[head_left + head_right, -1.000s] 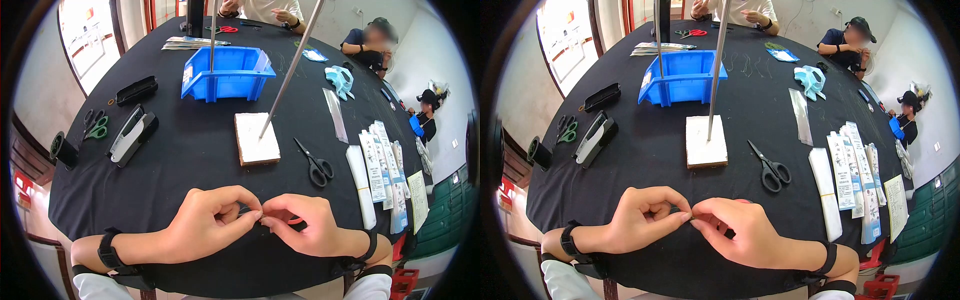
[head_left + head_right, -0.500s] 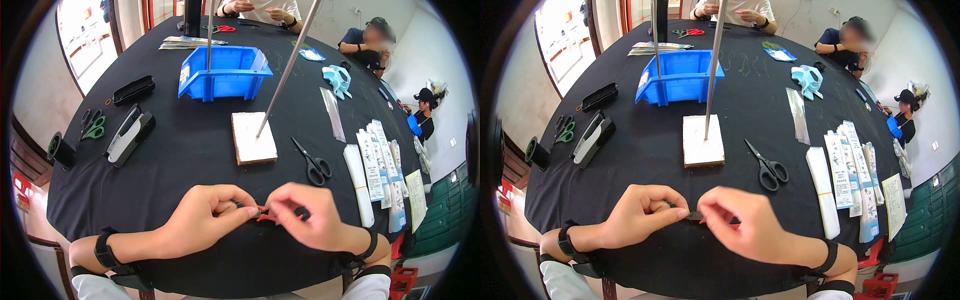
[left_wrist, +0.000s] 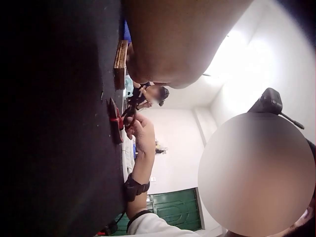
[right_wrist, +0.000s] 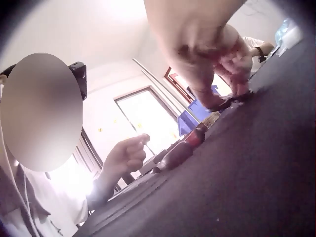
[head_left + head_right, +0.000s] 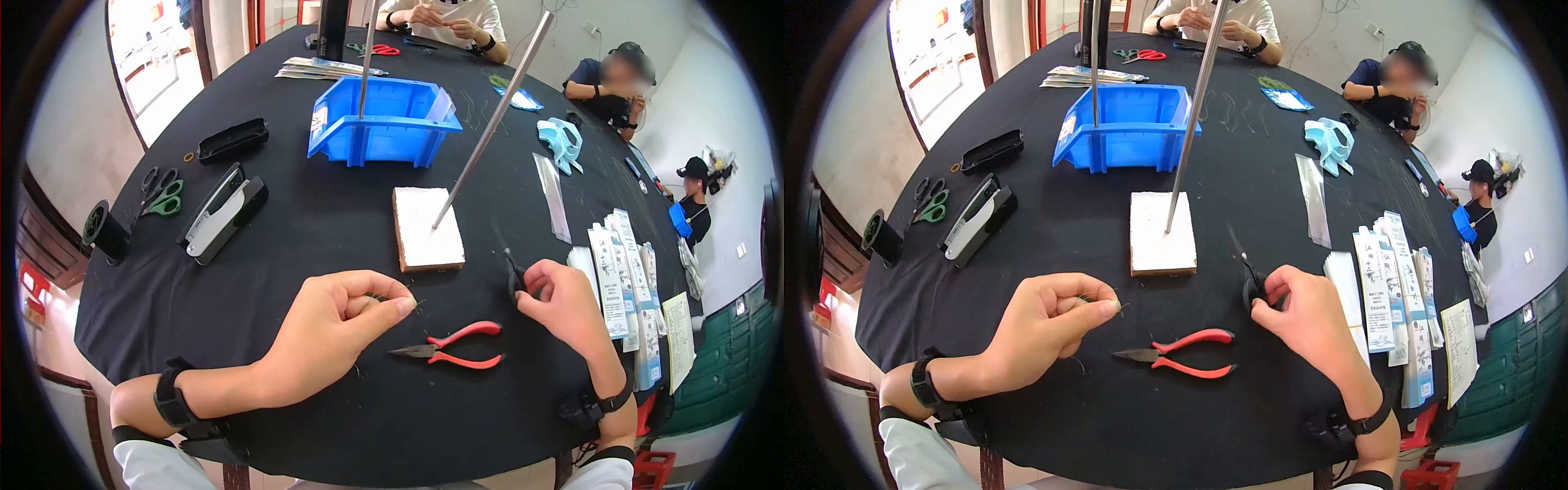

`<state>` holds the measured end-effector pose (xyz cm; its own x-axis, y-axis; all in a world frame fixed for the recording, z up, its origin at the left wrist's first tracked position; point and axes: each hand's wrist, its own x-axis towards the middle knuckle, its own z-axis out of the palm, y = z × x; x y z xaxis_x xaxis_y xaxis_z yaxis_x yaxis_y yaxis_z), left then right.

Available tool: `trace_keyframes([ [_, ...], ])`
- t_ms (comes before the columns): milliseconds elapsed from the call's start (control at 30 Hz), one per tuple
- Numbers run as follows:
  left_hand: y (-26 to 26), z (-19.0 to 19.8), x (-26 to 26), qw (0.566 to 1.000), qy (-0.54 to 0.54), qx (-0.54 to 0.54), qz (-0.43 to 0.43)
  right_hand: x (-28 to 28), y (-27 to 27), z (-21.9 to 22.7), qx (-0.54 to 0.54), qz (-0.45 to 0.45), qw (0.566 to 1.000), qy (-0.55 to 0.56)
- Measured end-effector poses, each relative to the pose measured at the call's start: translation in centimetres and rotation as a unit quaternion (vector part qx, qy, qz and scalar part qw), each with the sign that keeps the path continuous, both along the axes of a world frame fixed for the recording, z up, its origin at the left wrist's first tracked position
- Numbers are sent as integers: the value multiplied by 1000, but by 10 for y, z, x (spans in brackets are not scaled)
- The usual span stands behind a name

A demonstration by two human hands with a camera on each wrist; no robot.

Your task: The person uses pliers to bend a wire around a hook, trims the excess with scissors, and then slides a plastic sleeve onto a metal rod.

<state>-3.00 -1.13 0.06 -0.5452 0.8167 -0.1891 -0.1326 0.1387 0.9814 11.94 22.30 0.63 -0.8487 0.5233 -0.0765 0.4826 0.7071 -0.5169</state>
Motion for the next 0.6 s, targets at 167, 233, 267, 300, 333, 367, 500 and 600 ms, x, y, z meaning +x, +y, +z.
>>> trace_keyframes([
  [167,-2,12,6,1000,20,19,2,9,-24,17,-430,48,901,43],
  [233,-3,14,7,999,8,33,9,13,-40,11,-463,100,878,63],
  [267,-4,15,8,999,1,39,14,15,-43,7,-467,138,869,82],
  [300,-5,16,9,999,-7,45,17,16,-45,10,-480,162,860,65],
  [333,-5,18,9,998,-15,51,20,14,-48,12,-531,150,832,57],
  [367,-6,19,10,998,-22,57,23,13,-51,10,-480,172,858,62],
  [500,-8,21,12,997,-40,57,22,15,-52,-1,-392,227,890,56],
  [600,-9,21,14,996,-52,63,26,14,-56,-6,-380,244,889,73],
])
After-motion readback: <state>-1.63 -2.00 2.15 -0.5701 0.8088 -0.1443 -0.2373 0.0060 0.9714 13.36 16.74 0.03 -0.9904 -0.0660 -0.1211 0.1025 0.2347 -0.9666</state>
